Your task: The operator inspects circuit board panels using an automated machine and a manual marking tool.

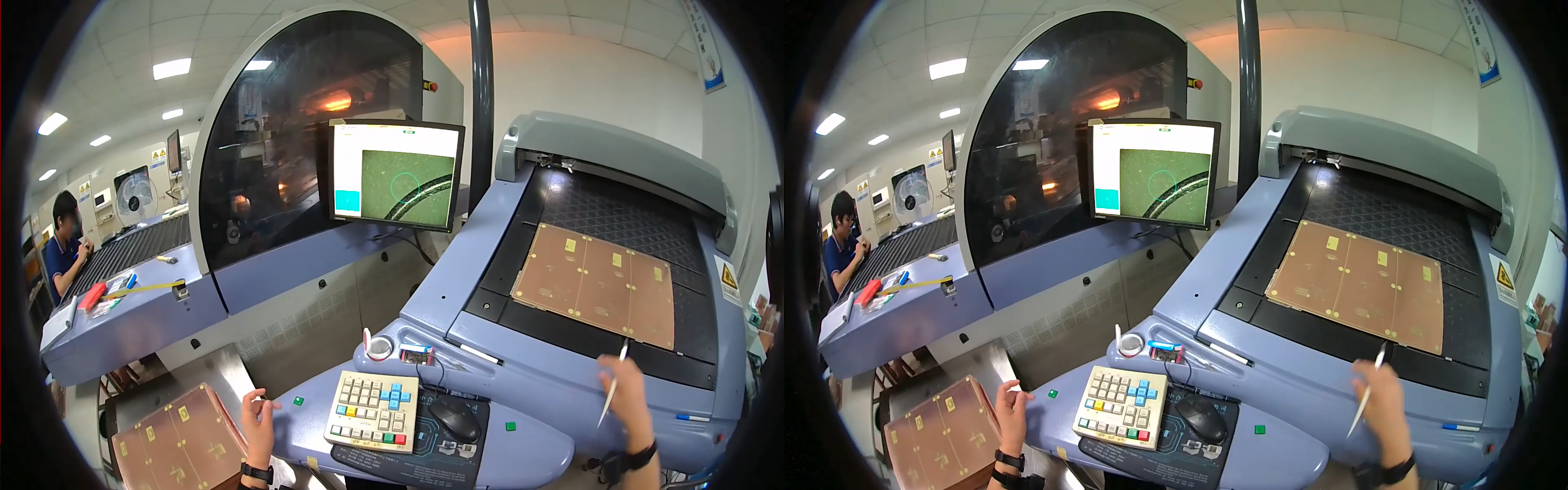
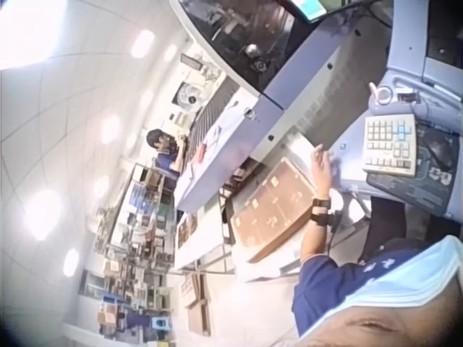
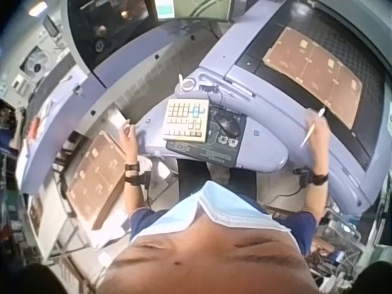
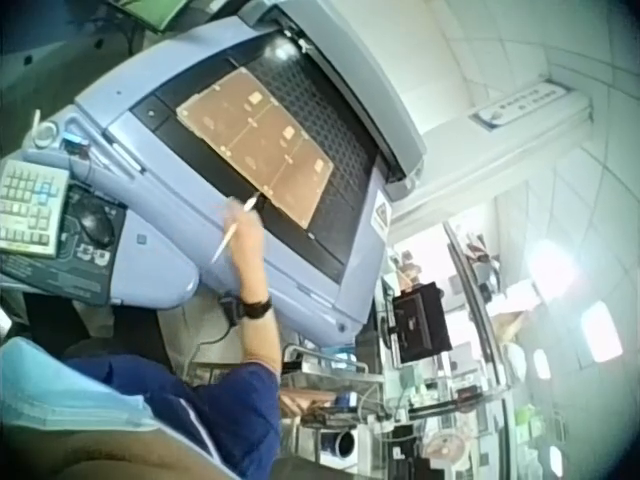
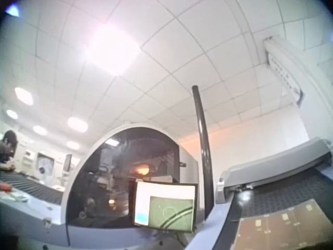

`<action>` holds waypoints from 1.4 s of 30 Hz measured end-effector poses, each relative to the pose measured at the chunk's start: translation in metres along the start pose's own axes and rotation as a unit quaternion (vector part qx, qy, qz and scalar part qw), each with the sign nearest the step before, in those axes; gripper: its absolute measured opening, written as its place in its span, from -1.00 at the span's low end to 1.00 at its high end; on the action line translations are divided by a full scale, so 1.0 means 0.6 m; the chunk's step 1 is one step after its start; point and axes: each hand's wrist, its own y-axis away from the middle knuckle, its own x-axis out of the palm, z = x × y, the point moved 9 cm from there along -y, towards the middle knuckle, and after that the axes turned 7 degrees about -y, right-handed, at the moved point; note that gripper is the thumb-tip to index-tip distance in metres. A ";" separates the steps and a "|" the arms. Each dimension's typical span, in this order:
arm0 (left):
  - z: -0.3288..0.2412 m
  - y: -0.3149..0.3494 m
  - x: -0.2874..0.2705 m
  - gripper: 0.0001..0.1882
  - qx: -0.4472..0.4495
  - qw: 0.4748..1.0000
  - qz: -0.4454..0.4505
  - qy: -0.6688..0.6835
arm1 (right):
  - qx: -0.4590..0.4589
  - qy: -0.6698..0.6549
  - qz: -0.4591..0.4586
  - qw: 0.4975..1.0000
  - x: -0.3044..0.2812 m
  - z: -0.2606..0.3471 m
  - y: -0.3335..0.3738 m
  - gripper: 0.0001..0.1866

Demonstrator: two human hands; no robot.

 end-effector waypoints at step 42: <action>-0.502 0.094 0.615 -0.65 -0.246 0.608 0.632 0.413 | -0.089 0.427 0.074 0.897 -0.121 0.097 0.113 -0.80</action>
